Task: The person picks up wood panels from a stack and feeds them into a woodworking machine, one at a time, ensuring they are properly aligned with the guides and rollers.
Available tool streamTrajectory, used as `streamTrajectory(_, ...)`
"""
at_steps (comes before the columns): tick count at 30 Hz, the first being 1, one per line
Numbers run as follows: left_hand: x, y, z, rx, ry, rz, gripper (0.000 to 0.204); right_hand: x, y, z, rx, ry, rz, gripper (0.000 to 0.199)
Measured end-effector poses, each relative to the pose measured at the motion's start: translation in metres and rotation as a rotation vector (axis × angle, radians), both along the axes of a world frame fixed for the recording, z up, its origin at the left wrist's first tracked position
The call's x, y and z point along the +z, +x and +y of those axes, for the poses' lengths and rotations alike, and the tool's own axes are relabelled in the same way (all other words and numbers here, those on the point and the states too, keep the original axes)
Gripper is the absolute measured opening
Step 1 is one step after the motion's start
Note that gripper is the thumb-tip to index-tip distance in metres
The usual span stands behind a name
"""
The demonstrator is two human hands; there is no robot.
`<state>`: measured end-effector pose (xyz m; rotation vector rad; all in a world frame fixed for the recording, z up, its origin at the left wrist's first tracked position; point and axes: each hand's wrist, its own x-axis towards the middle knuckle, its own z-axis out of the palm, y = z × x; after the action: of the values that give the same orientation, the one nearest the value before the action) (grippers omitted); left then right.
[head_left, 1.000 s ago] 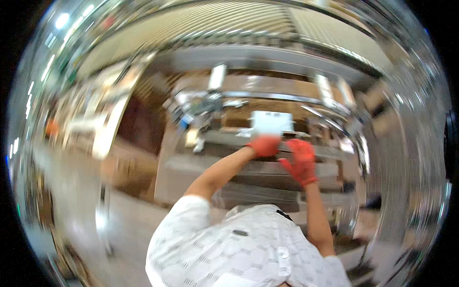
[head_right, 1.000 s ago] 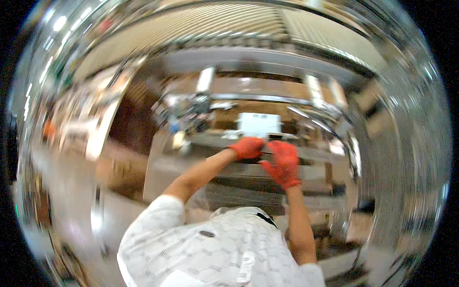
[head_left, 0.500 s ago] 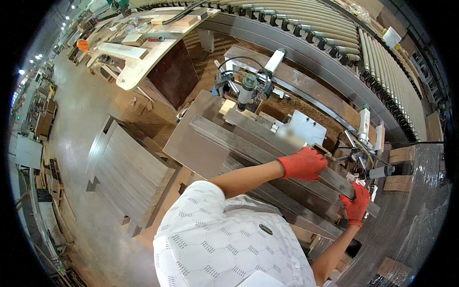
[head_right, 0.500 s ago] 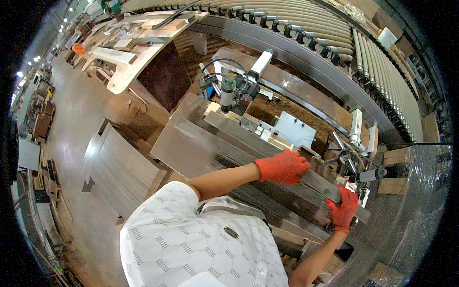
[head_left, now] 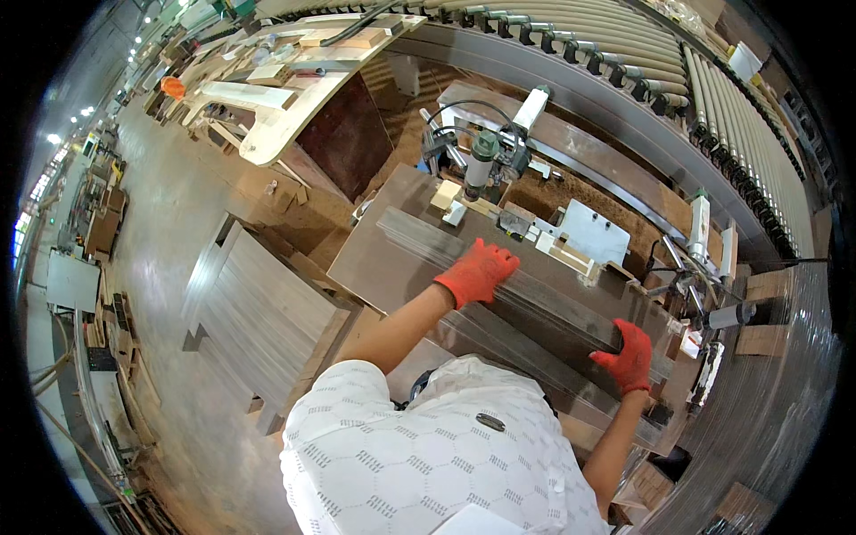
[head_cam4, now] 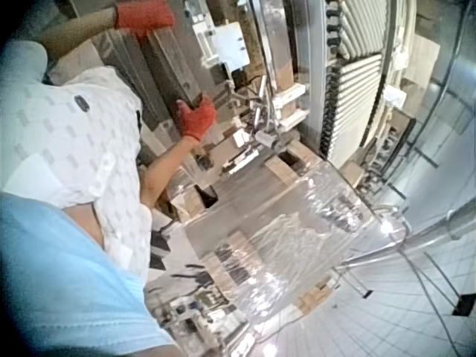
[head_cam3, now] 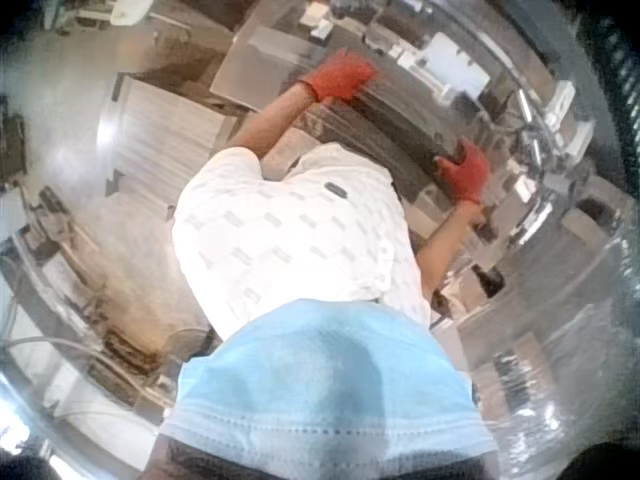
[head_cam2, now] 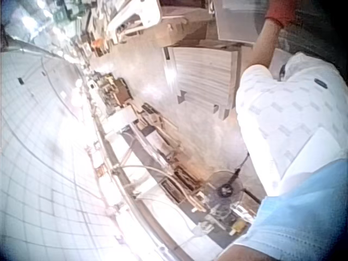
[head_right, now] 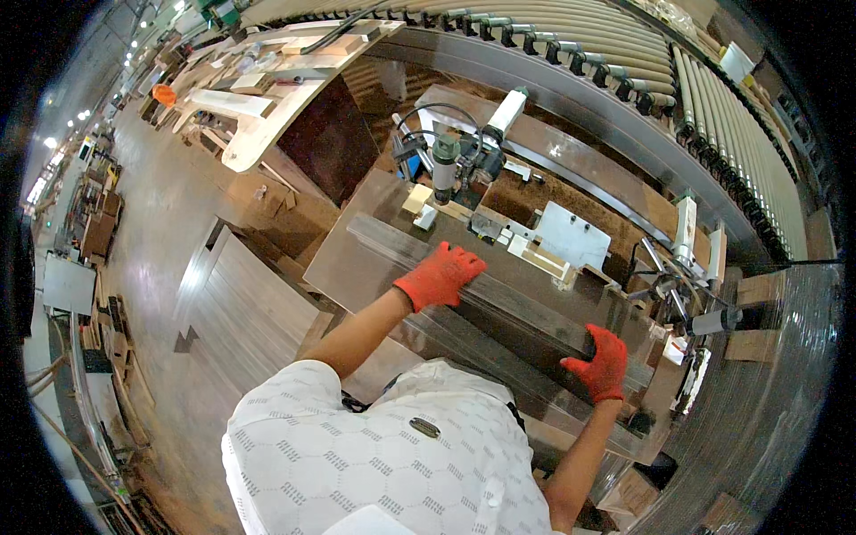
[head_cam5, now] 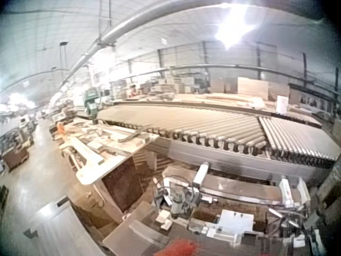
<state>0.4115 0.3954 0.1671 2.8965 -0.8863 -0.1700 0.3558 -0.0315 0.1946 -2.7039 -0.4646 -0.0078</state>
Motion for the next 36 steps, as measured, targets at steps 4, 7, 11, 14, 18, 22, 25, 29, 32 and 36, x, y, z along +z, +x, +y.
streamTrajectory(4, -0.02, 0.005, 0.005, 0.024, 0.029, 0.023, 0.043, -0.023, -0.006, -0.014, -0.048, -0.067, 0.05, 0.073)
streamTrajectory(7, -0.012, 0.008, 0.007, 0.015, 0.018, 0.059, 0.048, -0.024, -0.008, -0.013, -0.043, -0.063, 0.027, 0.072)
streamTrajectory(11, 0.012, 0.006, 0.036, 0.001, -0.607, -0.085, 0.08, -0.006, -0.025, -0.021, -0.099, 0.027, -0.21, 0.066)
streamTrajectory(14, 0.015, -0.006, 0.101, 0.678, -0.82, -0.083, 0.053, -0.03, -0.035, -0.069, -0.477, 0.218, -0.315, 0.05)
streamTrajectory(18, -0.057, 0.015, 0.25, 0.939, -1.26, -0.151, 0.055, -0.093, -0.063, -0.171, -0.844, 0.743, -0.112, 0.051)
streamTrajectory(22, -0.116, 0.006, 0.36, 1.191, -1.412, 0.52, 0.058, -0.129, -0.066, -0.171, -0.874, 1.156, 0.322, 0.055)
streamTrajectory(25, -0.136, 0.012, 0.34, 0.894, -1.645, 0.819, 0.058, -0.155, -0.084, -0.178, -0.771, 0.656, 0.137, 0.056)
streamTrajectory(29, -0.16, -0.03, 0.33, 0.882, -1.764, 0.631, 0.054, -0.148, -0.07, -0.156, -0.858, 1.658, 0.402, 0.072)
streamTrajectory(32, -0.163, -0.013, 0.287, 0.655, -1.681, 0.594, 0.049, -0.139, -0.094, -0.163, -0.69, 1.592, 0.393, 0.071)
streamTrajectory(36, -0.14, 0.029, 0.249, 0.756, -1.402, 0.585, 0.056, -0.215, -0.144, -0.245, -0.804, 1.454, 0.261, 0.083)
